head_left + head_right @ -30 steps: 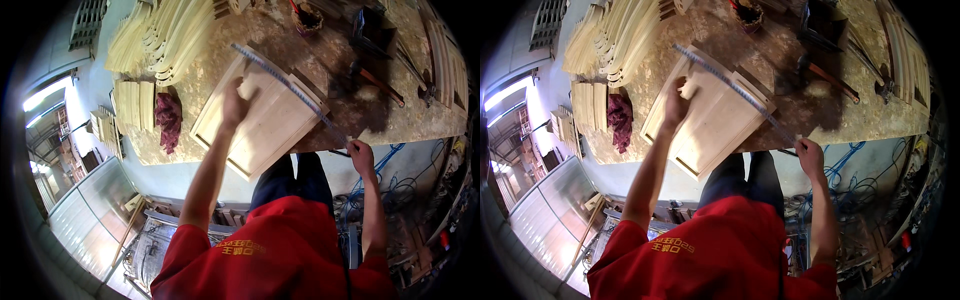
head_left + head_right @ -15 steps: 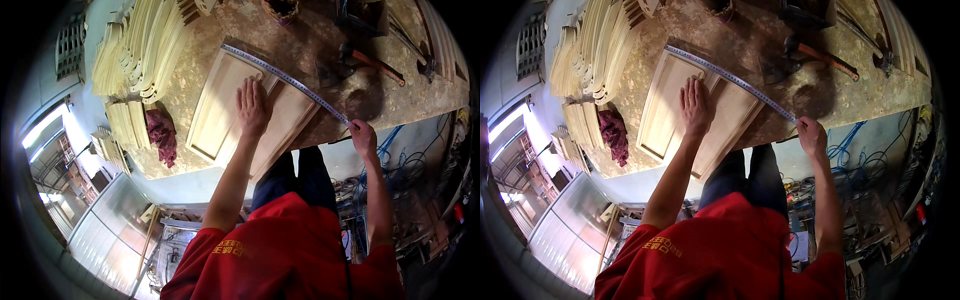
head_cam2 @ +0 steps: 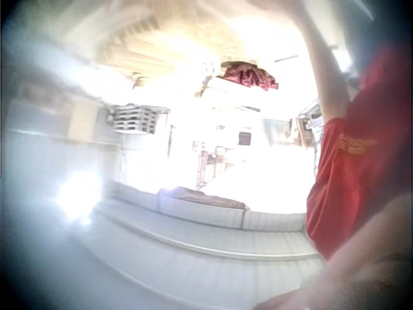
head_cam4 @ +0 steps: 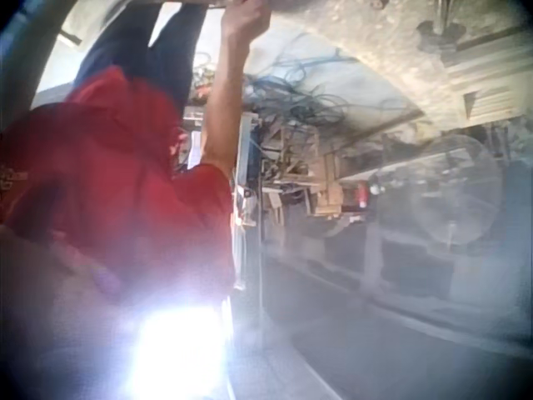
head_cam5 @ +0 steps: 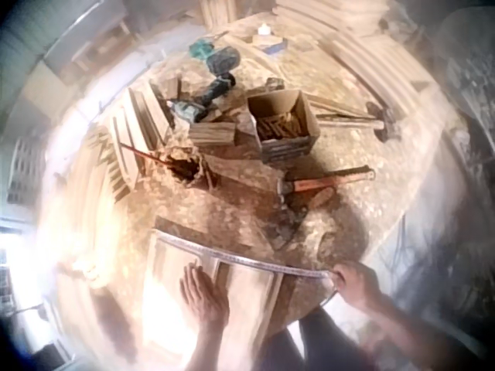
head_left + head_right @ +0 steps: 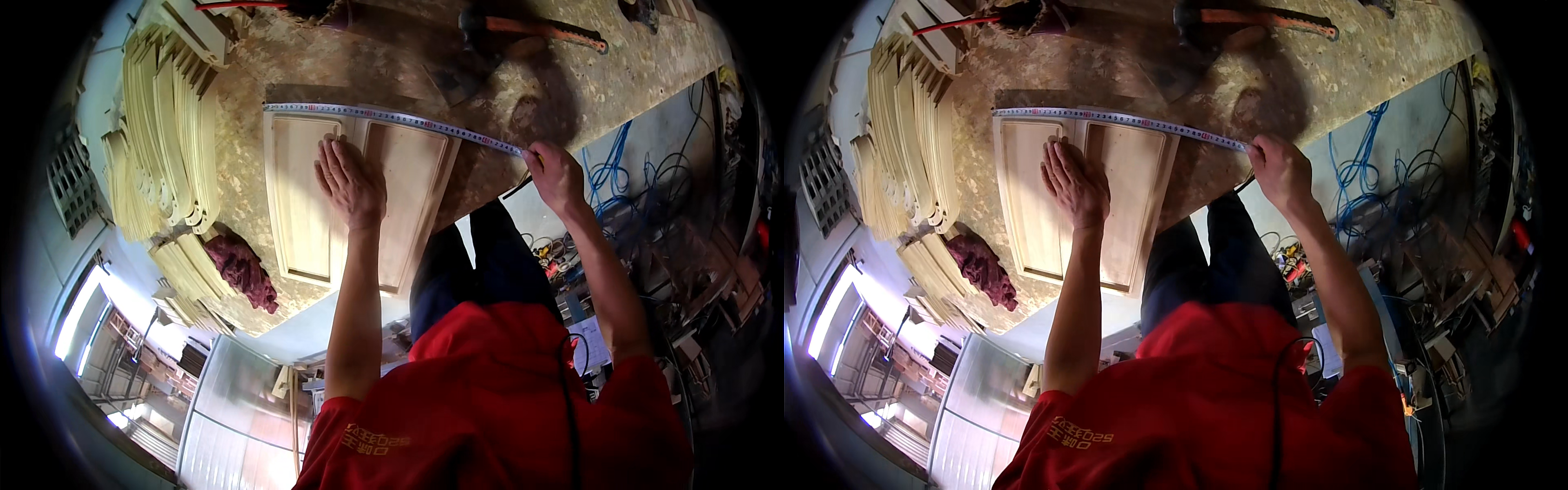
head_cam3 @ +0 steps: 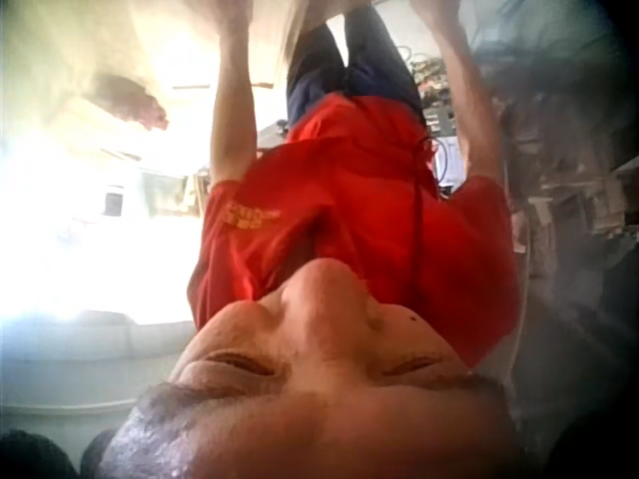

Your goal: The person walks through a workshop holding a document and tape measure, measures wooden panels, and then carries two panels to a cabinet frame. They place the panels into the cabinet openings to check fit.

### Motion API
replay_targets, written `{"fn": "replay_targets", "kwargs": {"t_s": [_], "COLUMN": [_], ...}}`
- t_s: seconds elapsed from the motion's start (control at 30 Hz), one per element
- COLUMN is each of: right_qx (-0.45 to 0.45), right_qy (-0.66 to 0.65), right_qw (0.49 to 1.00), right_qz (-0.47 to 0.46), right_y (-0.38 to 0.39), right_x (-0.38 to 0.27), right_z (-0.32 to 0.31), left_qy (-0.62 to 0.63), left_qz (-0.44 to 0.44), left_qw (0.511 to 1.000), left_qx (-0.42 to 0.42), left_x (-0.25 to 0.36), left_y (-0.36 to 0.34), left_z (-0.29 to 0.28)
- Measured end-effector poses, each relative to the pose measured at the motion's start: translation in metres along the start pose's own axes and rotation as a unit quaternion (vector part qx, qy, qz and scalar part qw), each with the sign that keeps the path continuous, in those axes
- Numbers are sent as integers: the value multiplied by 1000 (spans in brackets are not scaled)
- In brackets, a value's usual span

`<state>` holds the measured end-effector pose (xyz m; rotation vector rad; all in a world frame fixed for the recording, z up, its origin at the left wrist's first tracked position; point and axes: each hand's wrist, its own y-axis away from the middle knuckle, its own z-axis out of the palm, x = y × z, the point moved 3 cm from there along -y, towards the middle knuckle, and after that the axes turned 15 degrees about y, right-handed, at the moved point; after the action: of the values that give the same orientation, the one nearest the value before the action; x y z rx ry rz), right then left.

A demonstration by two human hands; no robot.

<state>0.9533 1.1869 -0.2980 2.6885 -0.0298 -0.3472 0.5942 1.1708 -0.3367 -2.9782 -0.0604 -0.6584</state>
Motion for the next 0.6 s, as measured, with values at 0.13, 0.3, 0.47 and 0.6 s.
{"fn": "replay_targets", "kwargs": {"t_s": [0.13,0.3,0.47,0.6], "right_qx": [20,24,18,-23], "right_qy": [2,-6,-18,-3], "right_qw": [1000,1000,1000,1000], "right_qz": [-1,-2,4,3], "right_y": [3,3,2,0], "right_x": [-3,-3,-2,-1], "right_z": [-1,-1,-2,-3], "left_qy": [-22,-13,-12,-5], "left_qz": [9,-7,-7,5], "left_qw": [1000,1000,1000,1000], "left_qx": [2,-13,-10,4], "left_x": [1,1,2,4], "left_y": [0,-1,0,-1], "left_z": [-4,-3,-2,-1]}}
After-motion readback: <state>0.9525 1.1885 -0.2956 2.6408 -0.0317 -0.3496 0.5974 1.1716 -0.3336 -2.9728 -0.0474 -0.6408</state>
